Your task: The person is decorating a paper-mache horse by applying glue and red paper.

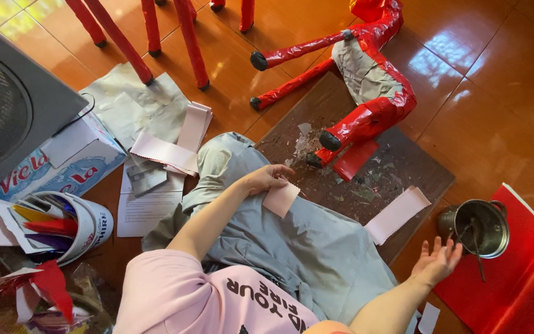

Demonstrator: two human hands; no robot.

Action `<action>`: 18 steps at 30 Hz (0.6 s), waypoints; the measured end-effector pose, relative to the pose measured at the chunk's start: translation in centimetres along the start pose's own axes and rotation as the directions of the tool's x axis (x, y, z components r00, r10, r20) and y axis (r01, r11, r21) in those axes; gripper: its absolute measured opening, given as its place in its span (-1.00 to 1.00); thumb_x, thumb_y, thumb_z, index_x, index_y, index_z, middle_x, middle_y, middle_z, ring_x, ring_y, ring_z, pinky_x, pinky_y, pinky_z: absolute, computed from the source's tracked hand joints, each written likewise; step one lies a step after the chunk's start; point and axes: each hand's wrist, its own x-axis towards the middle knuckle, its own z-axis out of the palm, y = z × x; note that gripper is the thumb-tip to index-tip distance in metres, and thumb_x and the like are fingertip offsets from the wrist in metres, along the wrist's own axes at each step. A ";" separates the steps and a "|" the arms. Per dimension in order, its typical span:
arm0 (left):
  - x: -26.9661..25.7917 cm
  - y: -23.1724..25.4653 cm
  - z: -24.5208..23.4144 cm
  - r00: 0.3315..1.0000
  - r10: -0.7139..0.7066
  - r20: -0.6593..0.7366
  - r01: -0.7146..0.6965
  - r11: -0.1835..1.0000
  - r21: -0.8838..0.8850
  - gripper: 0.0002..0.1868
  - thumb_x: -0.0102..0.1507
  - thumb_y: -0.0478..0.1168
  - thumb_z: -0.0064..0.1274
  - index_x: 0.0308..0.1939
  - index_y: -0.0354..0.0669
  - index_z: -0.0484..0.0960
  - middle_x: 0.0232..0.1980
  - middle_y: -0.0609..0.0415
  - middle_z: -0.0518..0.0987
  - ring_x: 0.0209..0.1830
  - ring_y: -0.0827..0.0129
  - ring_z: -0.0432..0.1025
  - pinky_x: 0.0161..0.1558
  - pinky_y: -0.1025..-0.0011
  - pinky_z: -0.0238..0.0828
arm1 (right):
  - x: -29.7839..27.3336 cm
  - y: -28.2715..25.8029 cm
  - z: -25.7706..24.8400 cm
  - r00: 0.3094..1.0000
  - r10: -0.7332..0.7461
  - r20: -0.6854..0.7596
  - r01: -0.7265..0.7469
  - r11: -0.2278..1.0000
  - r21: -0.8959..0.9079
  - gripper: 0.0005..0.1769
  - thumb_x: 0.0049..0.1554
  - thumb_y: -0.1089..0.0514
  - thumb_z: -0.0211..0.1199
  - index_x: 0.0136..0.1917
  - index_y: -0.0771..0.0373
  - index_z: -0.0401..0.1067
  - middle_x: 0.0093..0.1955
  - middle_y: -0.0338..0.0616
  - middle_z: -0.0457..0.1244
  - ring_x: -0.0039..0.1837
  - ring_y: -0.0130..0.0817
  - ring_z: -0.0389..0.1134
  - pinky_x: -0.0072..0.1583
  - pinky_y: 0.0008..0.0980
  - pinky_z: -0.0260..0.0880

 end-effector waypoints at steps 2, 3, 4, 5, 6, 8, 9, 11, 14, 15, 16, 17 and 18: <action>0.2 -0.3 -0.2 1.000 0.026 0.000 -0.026 0.999 0.030 -0.48 0.30 -0.36 0.15 0.36 -0.23 0.46 -0.08 0.16 0.54 -0.09 0.54 0.43 -0.03 0.56 0.44 | 0.1 0.1 0.4 0.996 0.025 0.089 -0.022 0.999 -0.029 -0.31 0.44 0.20 -0.10 0.75 0.11 -0.23 0.75 0.00 -0.20 0.56 -0.10 0.16 0.36 -0.11 0.34; 0.1 -0.1 -0.1 1.000 0.025 -0.001 -0.025 0.999 0.029 -0.48 0.30 -0.36 0.15 0.36 -0.23 0.46 -0.08 0.16 0.54 -0.09 0.54 0.43 -0.03 0.56 0.44 | 0.0 0.1 0.3 0.996 0.026 0.089 -0.023 0.999 -0.030 -0.31 0.44 0.20 -0.10 0.75 0.11 -0.23 0.75 0.00 -0.20 0.56 -0.10 0.16 0.36 -0.11 0.34; 0.0 0.1 0.0 1.000 0.012 -0.007 -0.012 1.000 0.016 -0.47 0.30 -0.36 0.14 0.36 -0.22 0.46 -0.09 0.16 0.53 -0.09 0.54 0.43 -0.04 0.56 0.45 | 0.0 0.1 0.3 0.992 0.026 0.124 -0.023 0.999 -0.023 -0.30 0.44 0.20 -0.13 0.75 0.09 -0.26 0.78 -0.01 -0.25 0.59 -0.13 0.14 0.38 -0.10 0.33; -0.1 0.2 0.1 1.000 -0.002 -0.013 0.002 1.000 0.002 -0.47 0.29 -0.36 0.14 0.36 -0.22 0.46 -0.09 0.16 0.53 -0.10 0.53 0.43 -0.06 0.56 0.45 | 0.0 0.1 0.3 0.987 0.026 0.158 -0.024 1.000 -0.016 -0.29 0.44 0.20 -0.16 0.76 0.07 -0.29 0.80 -0.03 -0.29 0.62 -0.16 0.11 0.40 -0.09 0.32; 0.1 0.1 0.0 1.000 -0.001 -0.015 0.001 1.000 0.003 -0.47 0.29 -0.36 0.14 0.36 -0.22 0.46 -0.09 0.16 0.53 -0.10 0.53 0.43 -0.06 0.56 0.45 | -0.3 -0.2 0.5 0.987 0.026 0.159 -0.024 1.000 -0.015 -0.29 0.44 0.20 -0.16 0.76 0.07 -0.29 0.80 -0.03 -0.29 0.62 -0.16 0.11 0.40 -0.09 0.32; 0.3 -0.3 -0.1 1.000 0.008 -0.017 -0.008 1.000 0.008 -0.47 0.30 -0.35 0.14 0.37 -0.23 0.47 -0.10 0.16 0.53 -0.12 0.53 0.43 -0.08 0.56 0.44 | -0.9 -0.9 1.0 0.972 -0.014 0.234 -0.003 0.997 0.072 -0.32 0.47 0.18 -0.17 0.77 0.08 -0.23 0.82 -0.09 -0.22 0.65 -0.22 0.10 0.44 -0.09 0.30; 0.2 0.0 0.0 1.000 0.009 -0.019 -0.009 1.000 0.008 -0.47 0.30 -0.35 0.14 0.37 -0.23 0.47 -0.10 0.16 0.53 -0.12 0.53 0.43 -0.08 0.56 0.44 | -1.3 -1.4 1.3 0.971 -0.014 0.237 -0.004 0.997 0.073 -0.32 0.47 0.18 -0.17 0.77 0.08 -0.23 0.82 -0.09 -0.22 0.65 -0.22 0.10 0.44 -0.09 0.30; 0.0 0.6 0.3 1.000 -0.015 -0.027 0.017 0.999 0.041 -0.48 0.30 -0.35 0.14 0.36 -0.21 0.47 -0.10 0.16 0.53 -0.13 0.53 0.42 -0.09 0.57 0.45 | -2.3 -2.5 1.9 0.961 -0.054 0.272 0.000 0.981 0.195 -0.41 0.48 0.13 -0.11 0.73 0.10 -0.06 0.73 -0.13 -0.01 0.60 -0.25 0.17 0.43 -0.11 0.30; 0.1 0.2 0.1 1.000 0.004 -0.014 -0.004 1.000 0.028 -0.47 0.30 -0.36 0.16 0.37 -0.24 0.47 -0.11 0.15 0.53 -0.13 0.53 0.42 -0.10 0.56 0.45 | -3.0 -3.5 2.3 0.967 -0.065 0.245 -0.010 0.956 0.293 -0.53 0.50 0.03 -0.04 0.61 0.12 0.17 0.52 -0.17 0.23 0.49 -0.25 0.30 0.40 -0.15 0.33; 0.1 0.2 0.1 1.000 0.004 -0.013 -0.003 1.000 0.028 -0.47 0.30 -0.36 0.16 0.37 -0.24 0.47 -0.11 0.15 0.53 -0.13 0.53 0.42 -0.10 0.56 0.45 | -2.7 -3.2 1.8 0.967 -0.065 0.245 -0.010 0.956 0.292 -0.53 0.50 0.03 -0.04 0.61 0.12 0.17 0.52 -0.17 0.23 0.49 -0.25 0.30 0.40 -0.15 0.33; 0.1 0.3 0.1 1.000 -0.005 -0.014 0.006 1.000 0.008 -0.46 0.30 -0.37 0.15 0.37 -0.24 0.46 -0.10 0.15 0.53 -0.12 0.52 0.43 -0.08 0.55 0.46 | -2.4 -2.8 1.4 0.979 -0.043 0.202 -0.028 0.942 0.335 -0.57 0.49 -0.04 -0.01 0.53 0.15 0.26 0.42 -0.14 0.31 0.43 -0.23 0.36 0.38 -0.18 0.37; 0.0 0.3 0.1 1.000 -0.015 -0.015 0.014 1.000 -0.012 -0.46 0.30 -0.37 0.14 0.37 -0.25 0.45 -0.10 0.16 0.53 -0.11 0.52 0.44 -0.06 0.55 0.47 | -2.1 -2.4 1.0 0.987 -0.019 0.159 -0.043 0.925 0.377 -0.57 0.49 -0.11 0.03 0.45 0.18 0.35 0.32 -0.10 0.39 0.36 -0.20 0.42 0.36 -0.21 0.41; 0.0 0.4 0.1 1.000 -0.014 -0.015 0.014 1.000 -0.013 -0.46 0.30 -0.37 0.14 0.37 -0.25 0.45 -0.10 0.16 0.53 -0.11 0.52 0.44 -0.06 0.55 0.47 | -1.4 -1.4 0.0 0.987 -0.019 0.159 -0.043 0.925 0.377 -0.57 0.49 -0.11 0.03 0.45 0.18 0.35 0.32 -0.10 0.39 0.36 -0.20 0.42 0.36 -0.21 0.41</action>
